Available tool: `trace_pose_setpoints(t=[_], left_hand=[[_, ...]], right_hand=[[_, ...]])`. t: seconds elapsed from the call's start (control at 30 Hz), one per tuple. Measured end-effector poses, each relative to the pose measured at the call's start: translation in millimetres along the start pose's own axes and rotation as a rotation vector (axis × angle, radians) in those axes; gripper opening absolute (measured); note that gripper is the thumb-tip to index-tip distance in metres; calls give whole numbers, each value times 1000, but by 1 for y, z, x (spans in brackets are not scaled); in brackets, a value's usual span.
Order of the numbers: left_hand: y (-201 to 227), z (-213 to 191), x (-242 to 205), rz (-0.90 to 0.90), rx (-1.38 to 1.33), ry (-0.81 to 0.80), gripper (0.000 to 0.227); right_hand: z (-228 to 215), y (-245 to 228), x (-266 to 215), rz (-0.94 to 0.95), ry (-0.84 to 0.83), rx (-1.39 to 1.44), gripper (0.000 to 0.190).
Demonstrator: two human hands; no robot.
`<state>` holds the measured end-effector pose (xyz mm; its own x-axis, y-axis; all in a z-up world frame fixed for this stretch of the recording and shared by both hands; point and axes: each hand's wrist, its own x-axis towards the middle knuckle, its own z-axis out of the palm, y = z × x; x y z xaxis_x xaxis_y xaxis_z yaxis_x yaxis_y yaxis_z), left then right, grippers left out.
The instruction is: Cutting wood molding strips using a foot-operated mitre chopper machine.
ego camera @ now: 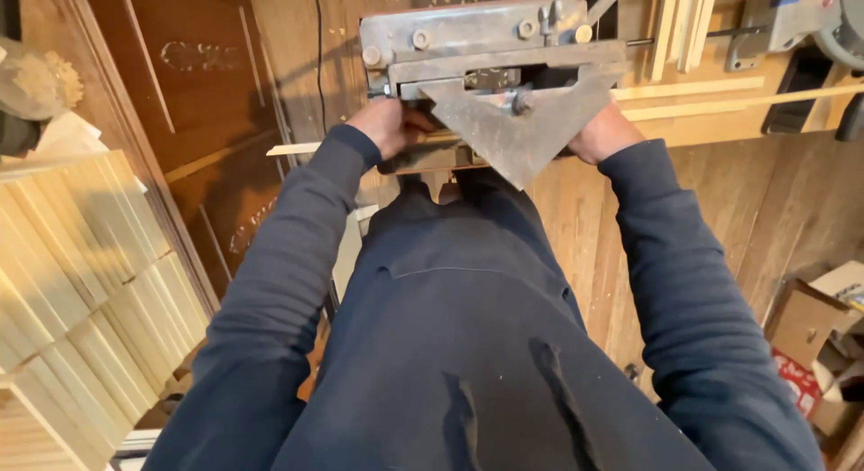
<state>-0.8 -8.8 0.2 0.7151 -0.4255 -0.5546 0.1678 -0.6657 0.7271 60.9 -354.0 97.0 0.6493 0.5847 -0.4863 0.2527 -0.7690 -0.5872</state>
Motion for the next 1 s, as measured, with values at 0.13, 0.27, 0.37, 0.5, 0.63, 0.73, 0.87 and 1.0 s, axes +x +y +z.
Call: trace_pose_setpoints(t=[0.13,0.27,0.37,0.5,0.63,0.73,0.87,1.0], left_hand=[[4,-9,-4,103,25,39,28],[13,-5,-10,36,-15,44,25],[9,-8,-9,32,-21,61,24],[14,-7,-11,-7,-34,31,22],[16,-12,-10,51,-7,53,23],[20,-12,-11,17,9,30,22],[19,-13,-12,23,25,30,22],[18,-13,-12,32,10,34,22]], right_hand=[[20,43,4,-304,221,-74,34],[28,53,-1,-156,128,60,24],[26,45,0,-193,179,78,26],[35,61,-2,-14,120,87,21],[23,46,-3,-58,115,98,24],[23,47,-6,-69,82,104,26],[33,45,-13,-93,169,122,29],[65,56,-17,-184,333,-178,26]])
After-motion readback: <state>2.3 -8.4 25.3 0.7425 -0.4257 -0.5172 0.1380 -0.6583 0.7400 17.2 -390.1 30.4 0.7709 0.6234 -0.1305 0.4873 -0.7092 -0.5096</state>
